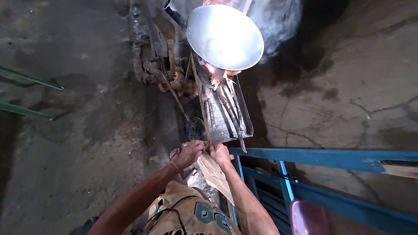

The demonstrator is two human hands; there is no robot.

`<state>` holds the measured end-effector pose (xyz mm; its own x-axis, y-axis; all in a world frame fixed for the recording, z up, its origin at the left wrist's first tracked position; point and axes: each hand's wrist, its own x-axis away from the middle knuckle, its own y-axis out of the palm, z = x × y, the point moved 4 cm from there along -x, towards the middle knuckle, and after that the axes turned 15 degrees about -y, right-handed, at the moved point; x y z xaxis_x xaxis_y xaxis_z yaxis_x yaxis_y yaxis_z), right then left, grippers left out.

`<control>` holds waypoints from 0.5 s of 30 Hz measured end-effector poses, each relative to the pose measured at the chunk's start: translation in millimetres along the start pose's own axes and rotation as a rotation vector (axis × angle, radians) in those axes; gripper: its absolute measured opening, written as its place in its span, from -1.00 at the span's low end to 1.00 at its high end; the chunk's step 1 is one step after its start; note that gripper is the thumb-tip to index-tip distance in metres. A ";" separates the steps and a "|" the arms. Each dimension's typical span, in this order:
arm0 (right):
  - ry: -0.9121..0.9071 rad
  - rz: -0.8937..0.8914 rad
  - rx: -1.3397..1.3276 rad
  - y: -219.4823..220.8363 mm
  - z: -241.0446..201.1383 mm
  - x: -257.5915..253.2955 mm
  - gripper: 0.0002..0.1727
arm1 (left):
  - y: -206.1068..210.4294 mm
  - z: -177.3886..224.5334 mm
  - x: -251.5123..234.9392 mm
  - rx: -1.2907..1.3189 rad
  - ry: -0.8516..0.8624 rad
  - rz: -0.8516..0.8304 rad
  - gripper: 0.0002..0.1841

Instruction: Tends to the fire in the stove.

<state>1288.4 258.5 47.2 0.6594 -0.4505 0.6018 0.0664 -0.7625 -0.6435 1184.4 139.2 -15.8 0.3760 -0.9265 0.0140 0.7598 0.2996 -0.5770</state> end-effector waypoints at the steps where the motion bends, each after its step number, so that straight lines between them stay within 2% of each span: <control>1: 0.005 0.026 -0.038 1.8 3.5 1.0 -0.54 | -1.9 -0.6 -2.0 0.012 0.023 -0.026 -0.84; 6: 0.070 0.223 -0.356 14.9 42.0 4.4 -0.61 | -7.4 0.4 -5.9 -0.009 0.098 -0.204 -0.81; 8: 0.095 0.252 -0.414 15.0 53.1 7.6 -0.62 | -3.5 1.2 -2.0 -0.027 0.118 -0.261 -0.79; 11: 0.121 0.371 -0.567 16.3 73.4 10.9 -0.64 | 2.0 7.3 -4.6 -0.051 0.135 -0.254 -0.75; 13: 0.087 0.372 -0.618 14.3 73.7 16.3 -0.65 | 3.4 13.9 -7.0 -0.073 0.120 -0.286 -0.73; 15: 0.049 0.303 -0.549 8.4 63.4 18.7 -0.62 | 2.3 17.1 -11.7 -0.119 0.124 -0.331 -0.69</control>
<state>1348.8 273.1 23.0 0.5524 -0.6950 0.4602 -0.5210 -0.7189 -0.4601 1190.8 154.6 -3.3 0.0474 -0.9915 0.1210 0.7594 -0.0429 -0.6492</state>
